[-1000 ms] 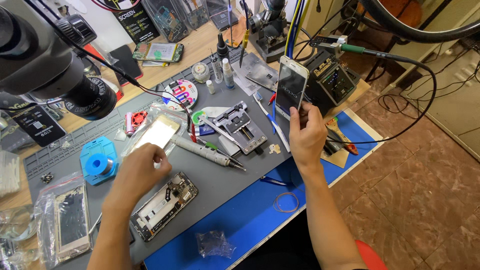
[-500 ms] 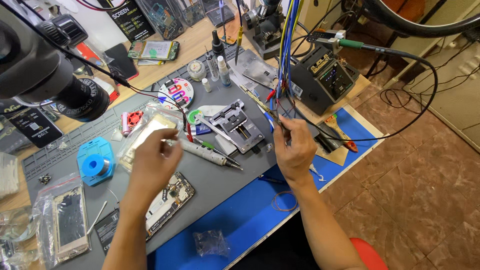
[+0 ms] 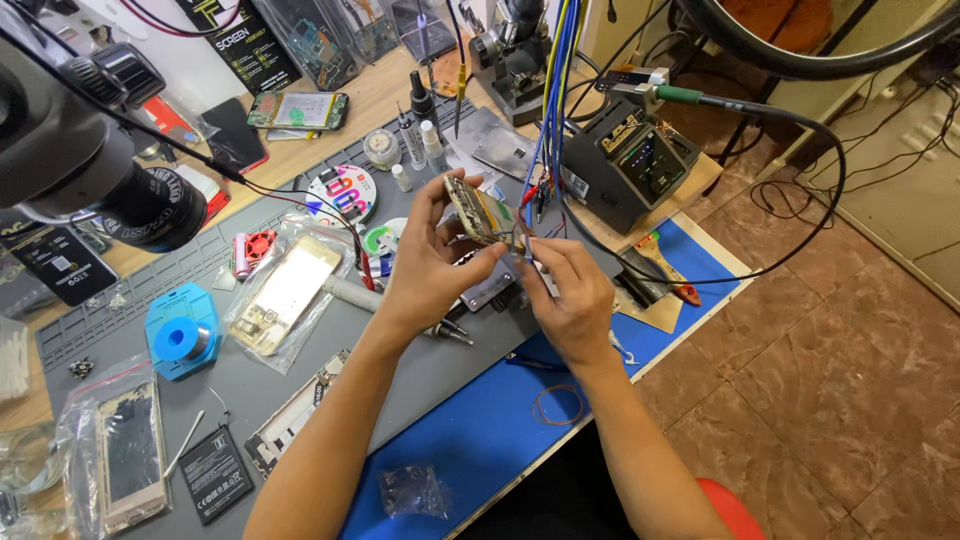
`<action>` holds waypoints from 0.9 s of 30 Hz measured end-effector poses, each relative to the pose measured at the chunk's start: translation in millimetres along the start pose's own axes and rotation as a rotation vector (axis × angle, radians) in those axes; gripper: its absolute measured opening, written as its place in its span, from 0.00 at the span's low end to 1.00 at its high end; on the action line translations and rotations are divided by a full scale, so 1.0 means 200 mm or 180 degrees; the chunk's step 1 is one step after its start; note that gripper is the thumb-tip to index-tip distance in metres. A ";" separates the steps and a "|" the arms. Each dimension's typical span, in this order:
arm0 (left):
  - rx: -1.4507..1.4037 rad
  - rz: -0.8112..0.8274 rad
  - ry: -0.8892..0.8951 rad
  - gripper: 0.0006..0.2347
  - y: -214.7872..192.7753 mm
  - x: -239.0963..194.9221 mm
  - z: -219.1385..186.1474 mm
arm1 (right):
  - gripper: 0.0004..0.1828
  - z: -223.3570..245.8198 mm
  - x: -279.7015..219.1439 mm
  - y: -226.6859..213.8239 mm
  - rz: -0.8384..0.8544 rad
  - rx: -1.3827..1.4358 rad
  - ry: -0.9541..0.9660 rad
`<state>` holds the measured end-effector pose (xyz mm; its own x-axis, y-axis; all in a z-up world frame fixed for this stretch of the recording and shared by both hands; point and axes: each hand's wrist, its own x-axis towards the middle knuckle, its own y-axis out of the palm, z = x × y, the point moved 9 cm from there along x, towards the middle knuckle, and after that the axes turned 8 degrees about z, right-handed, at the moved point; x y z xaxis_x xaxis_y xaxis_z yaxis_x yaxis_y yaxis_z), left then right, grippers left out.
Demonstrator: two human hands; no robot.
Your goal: The person works on a disassembled smartphone at a cluttered workbench. They use a hot air gun to heat the motherboard and battery area, then remove the battery and place it in a plastic bag. The person continues to use the hot air gun on the motherboard and removes a small component with their fingers.
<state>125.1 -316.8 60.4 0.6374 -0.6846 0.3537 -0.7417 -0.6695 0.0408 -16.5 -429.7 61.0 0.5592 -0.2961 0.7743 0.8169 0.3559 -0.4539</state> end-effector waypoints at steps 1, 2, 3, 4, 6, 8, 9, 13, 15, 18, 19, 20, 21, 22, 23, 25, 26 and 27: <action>0.0007 0.0017 -0.0009 0.37 -0.01 0.00 -0.01 | 0.08 0.00 0.02 -0.03 -0.0012 -0.0002 0.0017; -0.0001 0.0093 -0.0008 0.37 -0.01 0.01 -0.02 | 0.09 -0.02 0.03 -0.07 -0.0026 0.0393 0.0146; -0.0008 0.0168 -0.0008 0.38 -0.01 0.01 -0.02 | 0.12 -0.04 0.04 -0.10 -0.0044 0.0789 0.0274; -0.0009 0.0184 -0.0005 0.38 -0.02 0.02 -0.02 | 0.12 -0.03 0.07 -0.13 -0.0056 0.0781 0.0277; 0.0044 0.0352 -0.0055 0.38 -0.01 0.03 -0.01 | 0.05 0.00 0.14 -0.19 0.0016 0.0775 0.0109; 0.0038 0.0410 -0.0072 0.38 0.01 0.03 -0.03 | 0.06 0.03 0.20 -0.17 0.0194 0.0753 -0.0039; 0.0040 0.0452 -0.0076 0.38 0.02 0.03 -0.04 | 0.06 0.06 0.24 -0.15 0.0375 0.0741 -0.0204; -0.0026 0.0510 -0.0042 0.39 0.03 0.05 -0.02 | 0.05 0.11 0.33 -0.12 0.0676 0.0481 -0.0553; -0.0032 0.0522 -0.0017 0.39 0.02 0.04 -0.02 | 0.04 0.14 0.35 -0.10 0.0851 0.0353 -0.0715; -0.0058 0.0519 -0.0062 0.38 0.02 0.04 -0.02 | 0.03 0.16 0.33 -0.07 0.0773 0.0120 -0.1062; -0.0057 0.0514 -0.0061 0.38 0.01 0.04 -0.01 | 0.03 0.15 0.33 -0.06 0.0774 0.0122 -0.1065; -0.0121 0.0528 -0.0076 0.38 0.01 0.04 0.01 | 0.02 0.14 0.32 -0.05 0.0745 0.0100 -0.1097; -0.0185 0.0541 -0.0091 0.38 0.01 0.03 0.02 | 0.01 0.14 0.31 -0.04 0.0716 0.0077 -0.1129; -0.0184 0.0540 -0.0088 0.38 0.02 0.03 0.01 | 0.01 0.12 0.31 -0.04 0.0716 0.0078 -0.1133; -0.0154 0.0546 -0.0093 0.38 0.02 0.03 0.00 | 0.02 0.09 0.31 -0.04 0.0698 0.0128 -0.1042; -0.0124 0.0544 -0.0093 0.38 0.01 0.02 -0.02 | 0.03 0.06 0.33 -0.08 0.0685 0.0181 -0.0960; -0.0197 0.0516 -0.0100 0.38 -0.01 0.01 -0.02 | 0.05 0.04 0.35 -0.12 0.0570 -0.0008 -0.0729; -0.0270 0.0489 -0.0106 0.39 -0.03 0.00 -0.01 | 0.07 0.02 0.36 -0.17 0.0454 -0.0197 -0.0499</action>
<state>129.2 -311.6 62.8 0.5208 -0.7870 0.3306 -0.8449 -0.5306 0.0680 -3.6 -460.0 133.7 0.6450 -0.1036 0.7571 0.7408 0.3278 -0.5863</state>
